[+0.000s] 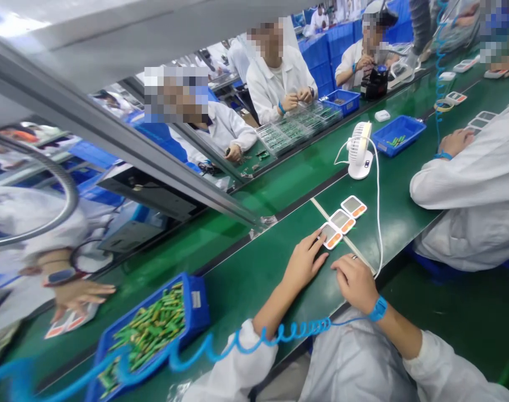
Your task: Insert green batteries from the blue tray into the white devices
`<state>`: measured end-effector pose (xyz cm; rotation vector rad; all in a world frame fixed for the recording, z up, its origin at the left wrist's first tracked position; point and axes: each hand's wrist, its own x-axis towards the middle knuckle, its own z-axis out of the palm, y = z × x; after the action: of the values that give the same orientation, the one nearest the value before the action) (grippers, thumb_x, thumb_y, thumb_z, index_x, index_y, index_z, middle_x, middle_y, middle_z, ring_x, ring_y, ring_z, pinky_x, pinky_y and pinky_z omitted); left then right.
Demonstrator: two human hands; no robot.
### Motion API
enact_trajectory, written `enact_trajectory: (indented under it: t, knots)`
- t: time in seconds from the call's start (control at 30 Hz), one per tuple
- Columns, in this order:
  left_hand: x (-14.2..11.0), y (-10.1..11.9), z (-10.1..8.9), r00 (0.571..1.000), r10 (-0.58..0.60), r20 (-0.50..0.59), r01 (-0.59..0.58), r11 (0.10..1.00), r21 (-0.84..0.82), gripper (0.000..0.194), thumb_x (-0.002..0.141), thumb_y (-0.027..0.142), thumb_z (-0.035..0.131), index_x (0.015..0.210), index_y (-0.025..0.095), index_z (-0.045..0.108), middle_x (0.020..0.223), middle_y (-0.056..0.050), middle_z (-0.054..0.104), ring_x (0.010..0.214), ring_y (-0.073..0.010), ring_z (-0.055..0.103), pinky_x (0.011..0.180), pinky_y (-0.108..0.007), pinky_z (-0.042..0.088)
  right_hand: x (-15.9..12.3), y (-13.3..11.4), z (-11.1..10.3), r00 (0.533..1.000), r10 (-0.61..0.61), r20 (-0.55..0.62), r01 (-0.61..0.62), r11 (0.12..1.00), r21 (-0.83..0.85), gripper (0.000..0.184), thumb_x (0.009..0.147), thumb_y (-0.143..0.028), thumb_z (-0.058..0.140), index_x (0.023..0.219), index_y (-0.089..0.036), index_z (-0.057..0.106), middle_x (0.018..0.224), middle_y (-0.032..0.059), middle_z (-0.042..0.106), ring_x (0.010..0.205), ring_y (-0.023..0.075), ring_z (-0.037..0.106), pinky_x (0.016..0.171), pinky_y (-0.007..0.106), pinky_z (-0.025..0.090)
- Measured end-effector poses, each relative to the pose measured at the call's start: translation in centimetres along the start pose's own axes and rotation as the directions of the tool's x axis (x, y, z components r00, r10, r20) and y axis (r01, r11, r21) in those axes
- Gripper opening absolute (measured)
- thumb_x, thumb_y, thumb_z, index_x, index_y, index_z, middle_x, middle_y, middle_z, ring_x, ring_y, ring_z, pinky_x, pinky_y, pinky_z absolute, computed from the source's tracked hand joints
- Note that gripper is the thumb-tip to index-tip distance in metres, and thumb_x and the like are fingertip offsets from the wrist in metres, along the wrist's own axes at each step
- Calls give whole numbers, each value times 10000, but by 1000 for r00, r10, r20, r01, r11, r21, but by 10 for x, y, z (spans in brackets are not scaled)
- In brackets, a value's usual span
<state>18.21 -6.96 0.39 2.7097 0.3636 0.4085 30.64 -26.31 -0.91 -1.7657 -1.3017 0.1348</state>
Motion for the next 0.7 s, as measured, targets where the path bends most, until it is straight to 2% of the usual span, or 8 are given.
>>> enact_trajectory:
  t: [0.2,0.3,0.4,0.47,0.53,0.6,0.7]
  knots:
    - [47,0,14,999,50,10,-50,998,29,519,1162,401,555,1663,268,577,1736,-146,539,1461,-345,624,1216,-567,546,1,-3,0,1000,4,10,-4,999,-40,280,975,-36,561,1027,-245,740,982,59,774,1001,282,689,895,403,531]
    - [70,5,20,998,53,42,-55,997,53,542,1152,407,571,1678,275,562,1748,-140,525,1487,-347,594,1238,-570,525,1,-3,1,1000,5,6,-4,998,-64,274,967,-35,580,1035,-246,742,991,61,779,1028,290,687,903,403,533]
    - [81,8,24,996,37,76,-43,996,83,577,1133,405,606,1690,267,545,1790,-155,461,1548,-370,542,1250,-586,508,0,-2,1,1000,5,6,-4,998,-66,277,966,-32,580,1035,-243,746,991,61,783,1029,287,689,917,402,539]
    - [77,8,23,998,16,53,-21,995,96,595,1119,391,625,1690,247,541,1826,-180,387,1585,-387,509,1259,-594,495,1,0,0,1000,0,4,0,999,-46,283,970,-30,572,1029,-239,753,988,61,787,1017,280,695,919,398,549]
    - [61,3,20,1000,-20,-16,21,994,109,579,1113,384,622,1668,229,562,1828,-199,374,1590,-397,508,1269,-608,477,1,3,-3,1000,-3,-3,3,1000,-5,297,978,-26,557,1026,-236,762,989,60,793,1007,269,708,918,392,562]
    - [36,-9,14,993,-66,-98,78,989,123,528,1116,396,606,1613,220,614,1772,-202,470,1556,-405,546,1263,-633,470,2,5,-6,1000,1,-12,-1,999,45,313,991,-26,539,1023,-235,769,994,59,801,999,256,724,926,390,577]
    - [-10,-40,2,971,-143,-190,167,979,116,454,1112,433,600,1502,224,700,1609,-185,658,1459,-404,632,1231,-653,491,5,6,-6,999,46,-17,-44,995,89,322,1011,-47,523,1001,-239,781,972,54,809,996,257,745,943,409,601]
